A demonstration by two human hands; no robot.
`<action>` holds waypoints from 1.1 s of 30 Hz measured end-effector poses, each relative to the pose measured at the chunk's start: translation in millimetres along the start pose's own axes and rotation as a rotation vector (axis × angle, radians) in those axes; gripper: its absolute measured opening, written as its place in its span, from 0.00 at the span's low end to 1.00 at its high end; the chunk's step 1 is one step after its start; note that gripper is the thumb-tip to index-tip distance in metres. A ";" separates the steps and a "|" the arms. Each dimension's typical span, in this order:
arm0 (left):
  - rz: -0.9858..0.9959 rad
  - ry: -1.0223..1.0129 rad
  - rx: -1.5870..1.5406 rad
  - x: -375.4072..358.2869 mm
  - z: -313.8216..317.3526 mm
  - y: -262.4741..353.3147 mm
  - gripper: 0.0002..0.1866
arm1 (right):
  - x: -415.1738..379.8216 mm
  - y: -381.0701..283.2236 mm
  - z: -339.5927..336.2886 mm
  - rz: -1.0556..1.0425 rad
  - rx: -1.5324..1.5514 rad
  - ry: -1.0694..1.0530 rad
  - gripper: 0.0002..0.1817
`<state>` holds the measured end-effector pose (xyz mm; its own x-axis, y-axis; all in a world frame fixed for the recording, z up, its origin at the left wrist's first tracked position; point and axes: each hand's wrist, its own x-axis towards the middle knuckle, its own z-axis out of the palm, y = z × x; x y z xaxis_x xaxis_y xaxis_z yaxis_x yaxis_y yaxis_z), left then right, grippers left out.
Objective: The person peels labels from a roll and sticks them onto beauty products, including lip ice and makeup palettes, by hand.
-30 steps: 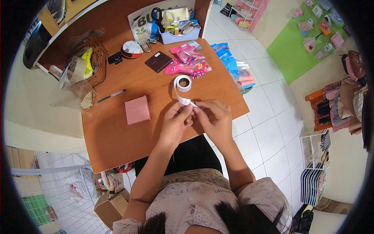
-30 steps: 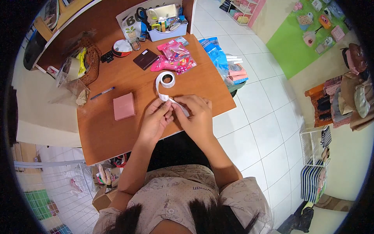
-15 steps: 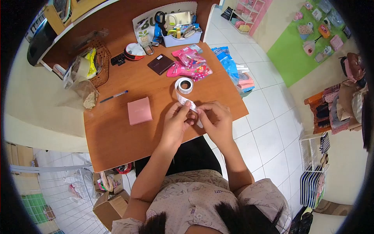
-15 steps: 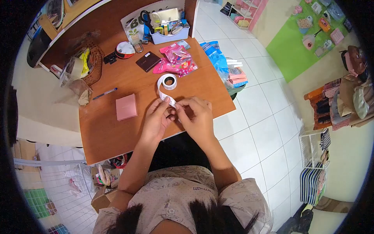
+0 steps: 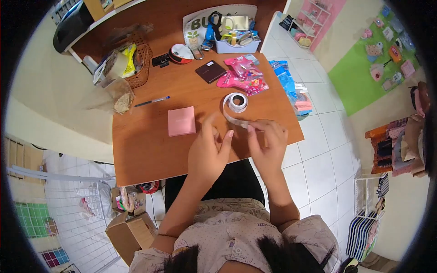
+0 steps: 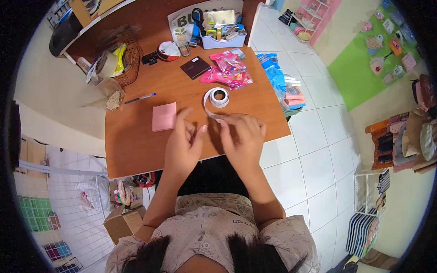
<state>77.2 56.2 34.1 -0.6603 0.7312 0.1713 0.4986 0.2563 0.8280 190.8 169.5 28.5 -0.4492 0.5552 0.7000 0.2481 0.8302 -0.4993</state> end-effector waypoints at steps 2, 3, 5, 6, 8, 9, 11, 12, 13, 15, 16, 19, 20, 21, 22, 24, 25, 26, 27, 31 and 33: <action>0.004 -0.039 -0.267 -2.6 -4.5 -8.3 0.20 | -0.5 -10.3 10.0 -0.096 -0.056 -0.004 0.07; 0.013 -0.041 -0.335 -3.9 -6.7 -12.1 0.18 | -2.0 -15.7 15.9 -0.123 -0.055 -0.003 0.07; 0.062 -0.017 -0.353 -5.0 -12.1 -12.9 0.14 | -5.7 -22.8 26.1 -0.156 -0.072 -0.006 0.09; 0.056 -0.005 -0.400 -5.8 -12.4 -16.7 0.14 | -6.8 -26.8 29.4 -0.164 -0.076 -0.002 0.09; 0.042 0.017 -0.499 -7.8 -11.4 -26.8 0.14 | -9.3 -34.1 34.4 -0.177 -0.089 0.003 0.10; 0.028 0.013 -0.560 -8.3 -13.3 -28.5 0.14 | -9.5 -37.3 35.6 -0.184 -0.066 -0.016 0.11; 0.000 0.007 -0.682 -9.7 -17.5 -31.9 0.14 | -10.0 -40.2 39.7 -0.200 -0.029 -0.025 0.12; -0.009 0.029 -0.709 -9.7 -18.5 -33.5 0.14 | -9.7 -41.2 41.3 -0.209 -0.009 -0.030 0.12; -0.018 0.051 -0.735 -9.1 -19.1 -35.3 0.15 | -8.5 -42.8 41.6 -0.194 0.024 -0.056 0.13; -0.007 0.093 -0.791 -9.8 -23.2 -34.5 0.17 | -5.6 -46.3 41.4 -0.161 0.086 -0.105 0.14; 0.003 0.090 -0.773 -9.9 -24.6 -36.4 0.17 | -4.6 -46.0 42.4 -0.117 0.173 -0.130 0.14; 0.049 0.103 -0.715 -8.9 -27.4 -45.8 0.15 | 3.4 -47.6 48.7 0.112 0.554 -0.205 0.13; 0.067 0.085 -0.682 -8.3 -28.3 -50.3 0.15 | 5.0 -42.2 52.7 0.116 0.572 -0.273 0.12; 0.085 0.067 -0.649 -7.3 -30.3 -55.0 0.16 | 7.1 -35.5 57.0 0.121 0.590 -0.341 0.10; 0.104 0.048 -0.617 -7.0 -32.5 -57.6 0.16 | 8.1 -32.3 59.2 0.127 0.606 -0.407 0.08; 0.099 0.049 -0.532 -6.5 -37.7 -57.0 0.16 | 8.1 -33.9 62.8 0.233 0.652 -0.426 0.04; 0.097 0.053 -0.488 -6.0 -40.9 -57.0 0.16 | 7.7 -33.8 66.4 0.271 0.675 -0.431 0.04; 0.070 0.046 -0.495 -4.9 -43.6 -59.0 0.17 | 6.9 -33.5 70.5 0.310 0.699 -0.438 0.04; 0.044 0.037 -0.501 -2.6 -46.4 -62.2 0.18 | 6.5 -31.8 76.6 0.321 0.699 -0.428 0.04; 0.118 0.123 0.191 14.4 -77.6 -66.5 0.31 | 21.2 -26.3 98.1 0.450 0.721 -0.395 0.06; 0.244 0.059 0.399 27.8 -84.2 -95.5 0.39 | 31.2 -21.4 111.7 0.551 0.778 -0.416 0.08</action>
<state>-36.1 -1.2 4.7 -0.5222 0.7659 0.3751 0.8123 0.3128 0.4922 75.6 163.4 4.0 -0.7389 0.6635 0.1178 -0.0478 0.1228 -0.9913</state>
